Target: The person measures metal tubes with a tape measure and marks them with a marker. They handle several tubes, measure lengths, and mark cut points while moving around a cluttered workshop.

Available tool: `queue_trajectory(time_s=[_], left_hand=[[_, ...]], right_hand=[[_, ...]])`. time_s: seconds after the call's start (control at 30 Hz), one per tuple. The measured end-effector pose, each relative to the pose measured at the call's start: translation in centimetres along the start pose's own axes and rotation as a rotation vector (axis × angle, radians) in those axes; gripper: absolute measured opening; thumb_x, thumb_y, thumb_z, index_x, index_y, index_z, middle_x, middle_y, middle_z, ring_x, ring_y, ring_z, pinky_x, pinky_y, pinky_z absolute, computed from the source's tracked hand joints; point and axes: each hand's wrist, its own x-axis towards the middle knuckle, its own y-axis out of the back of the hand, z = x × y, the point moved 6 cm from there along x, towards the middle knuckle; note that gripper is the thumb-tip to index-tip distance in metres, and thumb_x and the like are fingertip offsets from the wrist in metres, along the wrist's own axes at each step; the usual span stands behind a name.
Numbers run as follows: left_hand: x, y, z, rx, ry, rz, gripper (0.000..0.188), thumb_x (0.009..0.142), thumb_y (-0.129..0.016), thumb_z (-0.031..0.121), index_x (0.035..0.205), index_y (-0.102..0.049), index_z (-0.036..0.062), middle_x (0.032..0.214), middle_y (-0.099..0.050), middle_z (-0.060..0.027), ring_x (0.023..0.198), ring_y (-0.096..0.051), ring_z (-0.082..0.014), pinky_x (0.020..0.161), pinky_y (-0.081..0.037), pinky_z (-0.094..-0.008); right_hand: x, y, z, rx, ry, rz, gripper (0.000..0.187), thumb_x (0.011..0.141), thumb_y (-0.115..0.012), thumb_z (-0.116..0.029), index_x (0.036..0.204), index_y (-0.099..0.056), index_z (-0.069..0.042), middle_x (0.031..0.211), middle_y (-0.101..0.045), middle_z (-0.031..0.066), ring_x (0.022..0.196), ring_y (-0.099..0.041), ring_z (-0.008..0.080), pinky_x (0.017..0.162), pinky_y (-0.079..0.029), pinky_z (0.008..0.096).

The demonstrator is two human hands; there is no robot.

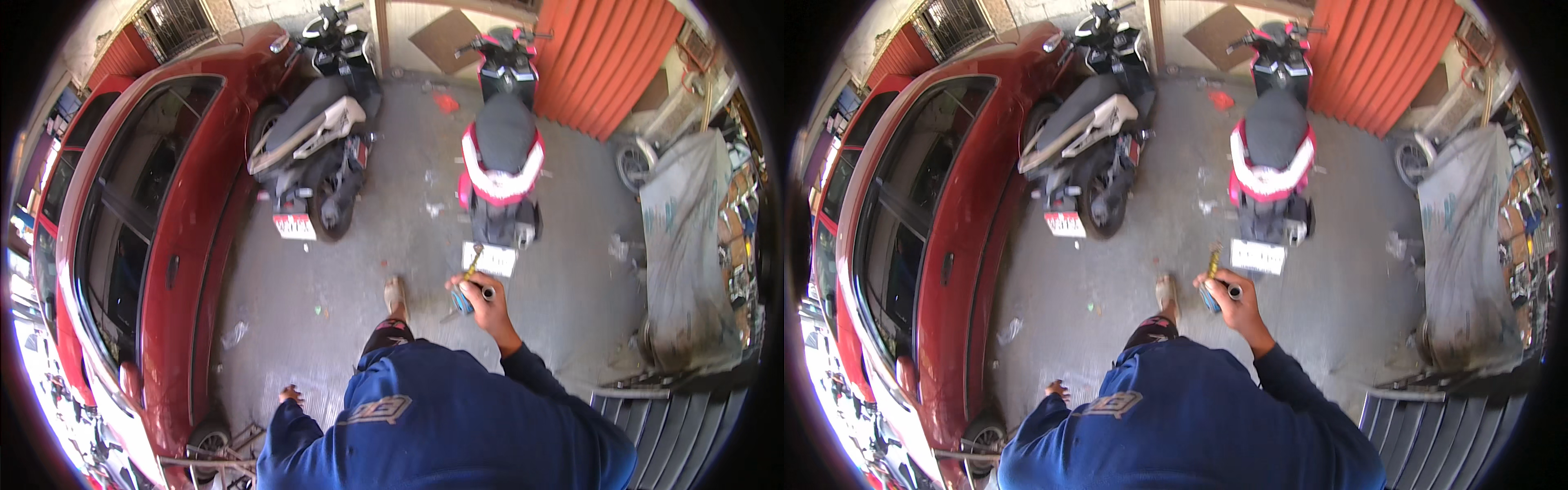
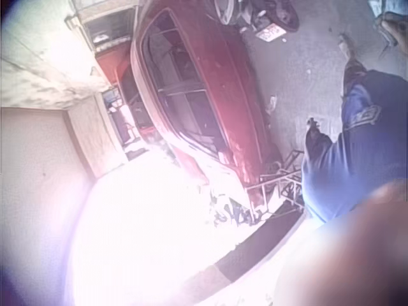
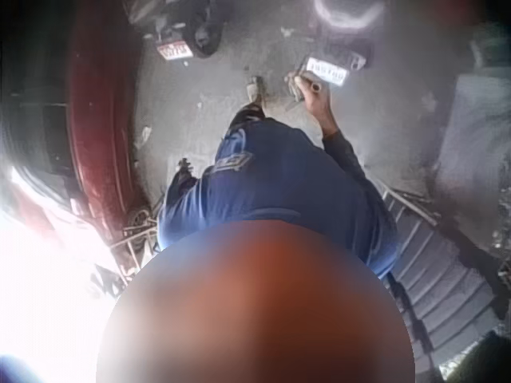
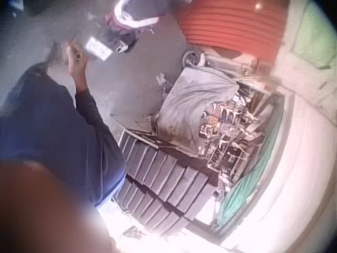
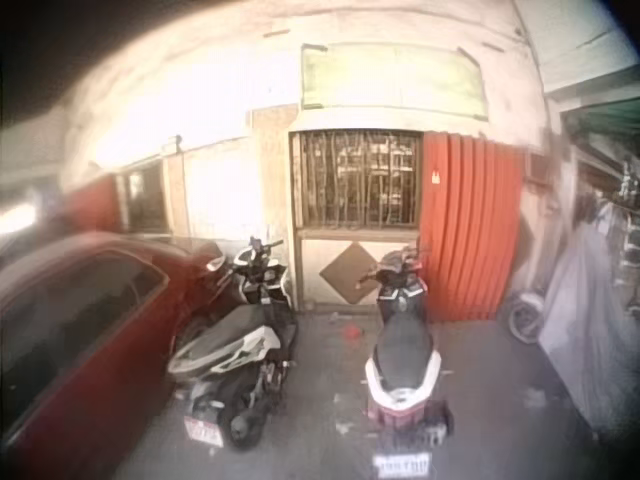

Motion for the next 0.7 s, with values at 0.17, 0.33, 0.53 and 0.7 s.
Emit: queue_trajectory(time_s=[0.17, 0.33, 0.53, 0.7], left_hand=[[12.9, 9.8, 29.4, -0.589, -0.221, -0.400, 0.059, 0.092, -0.059, 0.052, 0.138, -0.058, 0.0157, 0.136, -0.065, -0.0199, 0.117, -0.068, -0.0377, 0.099, -0.052, -0.0555], [11.8, 33.1, 66.7, -0.014, -1.034, 0.487, 0.047, 0.102, -0.058, 0.051, 0.110, -0.077, 0.0082, 0.113, -0.073, -0.0212, 0.104, -0.069, -0.0425, 0.089, -0.054, -0.0526], [5.3, 59.1, 90.2, -0.327, -1.351, 0.458, 0.038, 0.102, -0.065, 0.041, 0.116, -0.074, 0.0063, 0.107, -0.074, -0.0171, 0.091, -0.072, -0.0338, 0.079, -0.057, -0.0398], [12.4, 76.2, 97.0, 0.043, -1.119, 0.824, 0.032, 0.099, -0.067, 0.039, 0.105, -0.074, 0.0084, 0.103, -0.074, -0.0154, 0.090, -0.073, -0.0351, 0.083, -0.056, -0.0442]], right_hand=[[18.7, 2.7, -3.8, -0.053, 0.123, 0.110, 0.021, 0.104, -0.056, -0.013, 0.106, -0.068, 0.004, 0.103, -0.074, 0.0168, 0.101, -0.069, 0.0239, 0.096, -0.052, 0.0397], [33.5, 6.8, -5.5, 0.032, 0.235, 0.256, 0.023, 0.103, -0.057, -0.017, 0.102, -0.065, 0.004, 0.101, -0.071, 0.0201, 0.098, -0.069, 0.0278, 0.092, -0.053, 0.0427], [51.0, 11.7, 1.7, -0.057, 0.283, 0.394, 0.026, 0.103, -0.049, -0.021, 0.104, -0.060, 0.002, 0.102, -0.068, 0.0208, 0.093, -0.065, 0.0258, 0.084, -0.055, 0.0370], [71.1, 14.7, 6.3, 0.013, 0.248, 0.199, 0.023, 0.100, -0.057, -0.017, 0.099, -0.064, 0.004, 0.100, -0.069, 0.0199, 0.096, -0.068, 0.0291, 0.088, -0.053, 0.0406]])
